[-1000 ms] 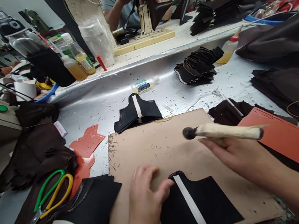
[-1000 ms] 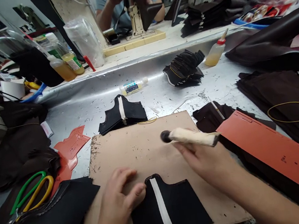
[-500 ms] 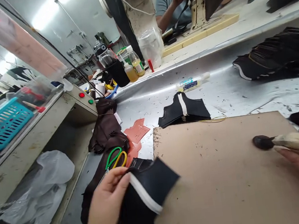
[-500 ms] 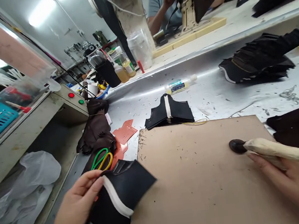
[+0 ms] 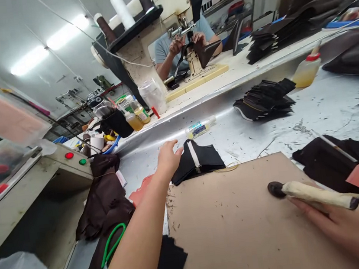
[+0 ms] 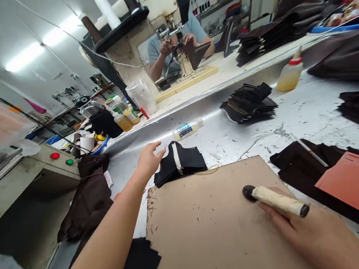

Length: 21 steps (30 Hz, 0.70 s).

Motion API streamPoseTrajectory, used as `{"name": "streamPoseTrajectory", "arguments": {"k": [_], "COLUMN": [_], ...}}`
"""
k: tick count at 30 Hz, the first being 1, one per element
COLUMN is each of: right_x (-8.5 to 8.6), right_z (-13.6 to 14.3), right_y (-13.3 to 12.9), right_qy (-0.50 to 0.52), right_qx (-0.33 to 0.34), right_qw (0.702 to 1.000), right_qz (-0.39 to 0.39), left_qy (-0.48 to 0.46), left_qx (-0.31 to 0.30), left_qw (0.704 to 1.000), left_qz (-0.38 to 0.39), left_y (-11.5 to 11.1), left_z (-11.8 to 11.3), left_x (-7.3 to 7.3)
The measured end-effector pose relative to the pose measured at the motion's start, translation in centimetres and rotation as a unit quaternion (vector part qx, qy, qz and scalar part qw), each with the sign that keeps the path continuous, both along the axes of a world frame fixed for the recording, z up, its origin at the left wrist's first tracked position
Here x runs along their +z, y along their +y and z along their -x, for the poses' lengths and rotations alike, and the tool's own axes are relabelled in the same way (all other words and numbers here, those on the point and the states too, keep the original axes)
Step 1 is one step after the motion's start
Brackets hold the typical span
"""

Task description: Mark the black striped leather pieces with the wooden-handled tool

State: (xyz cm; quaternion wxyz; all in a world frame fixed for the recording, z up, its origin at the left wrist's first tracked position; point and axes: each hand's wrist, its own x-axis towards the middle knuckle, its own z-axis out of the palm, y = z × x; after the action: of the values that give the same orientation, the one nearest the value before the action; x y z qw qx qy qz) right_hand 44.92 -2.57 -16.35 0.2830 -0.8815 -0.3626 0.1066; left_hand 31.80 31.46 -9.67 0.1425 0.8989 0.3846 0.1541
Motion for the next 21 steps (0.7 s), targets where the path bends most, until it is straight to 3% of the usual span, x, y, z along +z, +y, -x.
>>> {"name": "streamPoseTrajectory", "arguments": {"k": [4, 8, 16, 21], "right_x": [-0.9, -2.1, -1.4, -1.3], "right_z": [-0.4, -0.5, -0.6, -0.3], "right_y": [0.1, -0.1, 0.3, 0.6], "right_qy": [0.114, 0.09, 0.062, 0.057], "right_qx": [0.01, -0.001, 0.082, 0.044], "right_qw": [0.993, 0.996, 0.995, 0.997], "right_qz": [0.004, -0.009, 0.005, 0.017], "left_qy": [0.033, 0.049, 0.036, 0.014], "left_qx": [-0.047, -0.079, -0.09, -0.063], "left_qw": [0.998, 0.994, 0.989, 0.992], "left_qz": [-0.029, -0.063, -0.112, -0.11], "left_y": [2.5, 2.2, -1.0, -2.5], "left_z": [-4.1, -4.4, -1.7, 0.1], "left_x": [-2.9, -3.5, -1.9, 0.7]}}
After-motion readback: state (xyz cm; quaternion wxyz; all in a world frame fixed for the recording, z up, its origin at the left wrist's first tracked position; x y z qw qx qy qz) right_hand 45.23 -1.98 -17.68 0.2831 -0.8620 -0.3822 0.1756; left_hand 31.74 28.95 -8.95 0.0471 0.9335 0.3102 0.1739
